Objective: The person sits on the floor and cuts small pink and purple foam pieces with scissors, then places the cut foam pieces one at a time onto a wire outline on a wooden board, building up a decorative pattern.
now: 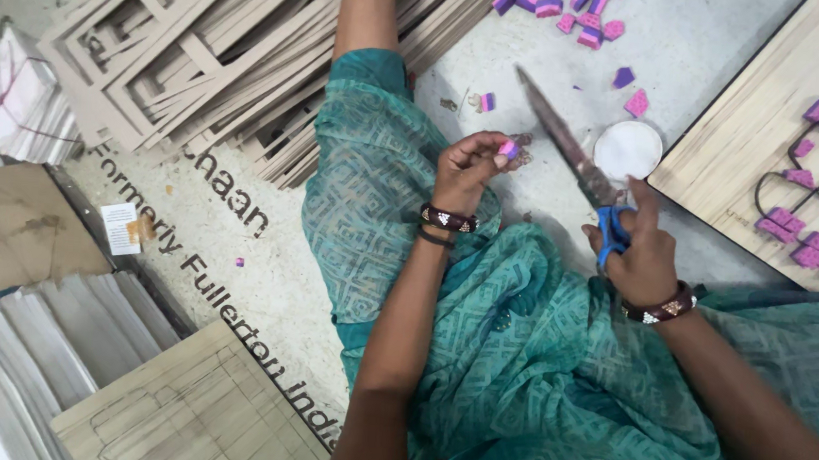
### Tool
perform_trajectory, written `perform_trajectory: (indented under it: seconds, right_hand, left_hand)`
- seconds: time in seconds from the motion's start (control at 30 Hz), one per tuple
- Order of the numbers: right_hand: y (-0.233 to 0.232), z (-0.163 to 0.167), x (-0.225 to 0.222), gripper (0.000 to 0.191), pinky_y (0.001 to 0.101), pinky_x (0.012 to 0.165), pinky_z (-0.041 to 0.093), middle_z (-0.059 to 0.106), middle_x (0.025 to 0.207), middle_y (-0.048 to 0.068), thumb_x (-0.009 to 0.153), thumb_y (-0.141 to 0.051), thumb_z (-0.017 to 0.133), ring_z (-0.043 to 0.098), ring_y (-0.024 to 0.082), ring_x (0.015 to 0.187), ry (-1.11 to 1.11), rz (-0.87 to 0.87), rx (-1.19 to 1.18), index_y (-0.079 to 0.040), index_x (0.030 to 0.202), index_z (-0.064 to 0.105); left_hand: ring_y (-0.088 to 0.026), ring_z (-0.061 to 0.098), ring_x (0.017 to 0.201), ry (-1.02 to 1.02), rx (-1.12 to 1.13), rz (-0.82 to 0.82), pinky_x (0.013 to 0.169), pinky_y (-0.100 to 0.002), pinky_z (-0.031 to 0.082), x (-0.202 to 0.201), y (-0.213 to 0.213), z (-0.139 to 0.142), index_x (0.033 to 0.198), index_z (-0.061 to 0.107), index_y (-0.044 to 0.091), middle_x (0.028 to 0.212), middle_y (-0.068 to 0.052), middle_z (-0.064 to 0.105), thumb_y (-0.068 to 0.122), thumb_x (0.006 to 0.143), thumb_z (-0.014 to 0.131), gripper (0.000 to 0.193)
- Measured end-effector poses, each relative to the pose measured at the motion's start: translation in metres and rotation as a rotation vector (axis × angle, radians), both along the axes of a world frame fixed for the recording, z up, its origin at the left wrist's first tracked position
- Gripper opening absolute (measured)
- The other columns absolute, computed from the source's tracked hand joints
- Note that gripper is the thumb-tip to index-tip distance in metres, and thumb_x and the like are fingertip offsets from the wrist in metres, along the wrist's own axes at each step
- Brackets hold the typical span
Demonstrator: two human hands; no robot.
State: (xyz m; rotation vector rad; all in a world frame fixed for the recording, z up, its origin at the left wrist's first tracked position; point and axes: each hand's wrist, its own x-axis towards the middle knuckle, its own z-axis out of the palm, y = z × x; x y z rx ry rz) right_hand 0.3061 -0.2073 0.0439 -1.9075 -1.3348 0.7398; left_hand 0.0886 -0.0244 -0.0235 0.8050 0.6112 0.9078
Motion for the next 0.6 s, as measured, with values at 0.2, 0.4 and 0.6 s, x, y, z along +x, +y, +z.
perform_trajectory:
  seconds: [0.2, 0.4, 0.6]
  right_hand:
    - [-0.006, -0.003, 0.003, 0.099, 0.0456, 0.065, 0.054, 0.070, 0.084, 0.017, 0.085, -0.021, 0.081, 0.070, 0.038, 0.073, 0.035, -0.020, -0.020, 0.000, 0.160, 0.019]
    - [-0.014, -0.021, -0.006, 0.104, 0.0511, 0.066, 0.054, 0.072, 0.088, 0.021, 0.082, -0.019, 0.082, 0.070, 0.045, 0.077, -0.008, 0.018, -0.149, -0.003, 0.160, 0.015]
    - [-0.013, -0.018, -0.008, 0.102, 0.0446, 0.069, 0.056, 0.073, 0.088, 0.019, 0.080, -0.014, 0.079, 0.073, 0.038, 0.080, 0.116, 0.014, -0.038, -0.005, 0.160, 0.017]
  left_hand:
    - [-0.023, 0.069, 0.111, -0.149, 0.080, -0.010, 0.101, -0.039, 0.057, -0.008, 0.002, 0.018, 0.129, 0.063, -0.004, 0.129, -0.014, 0.067, -0.014, 0.096, 0.061, 0.035]
    - [-0.025, 0.069, 0.111, -0.159, 0.029, 0.040, 0.099, -0.038, 0.056, -0.014, -0.004, 0.027, 0.131, 0.062, -0.006, 0.124, -0.015, 0.069, -0.010, 0.094, 0.062, 0.037]
    - [-0.026, 0.070, 0.106, -0.194, -0.067, 0.077, 0.097, -0.039, 0.057, -0.023, -0.003, 0.023, 0.130, 0.063, -0.008, 0.118, -0.016, 0.070, -0.004, 0.101, 0.063, 0.029]
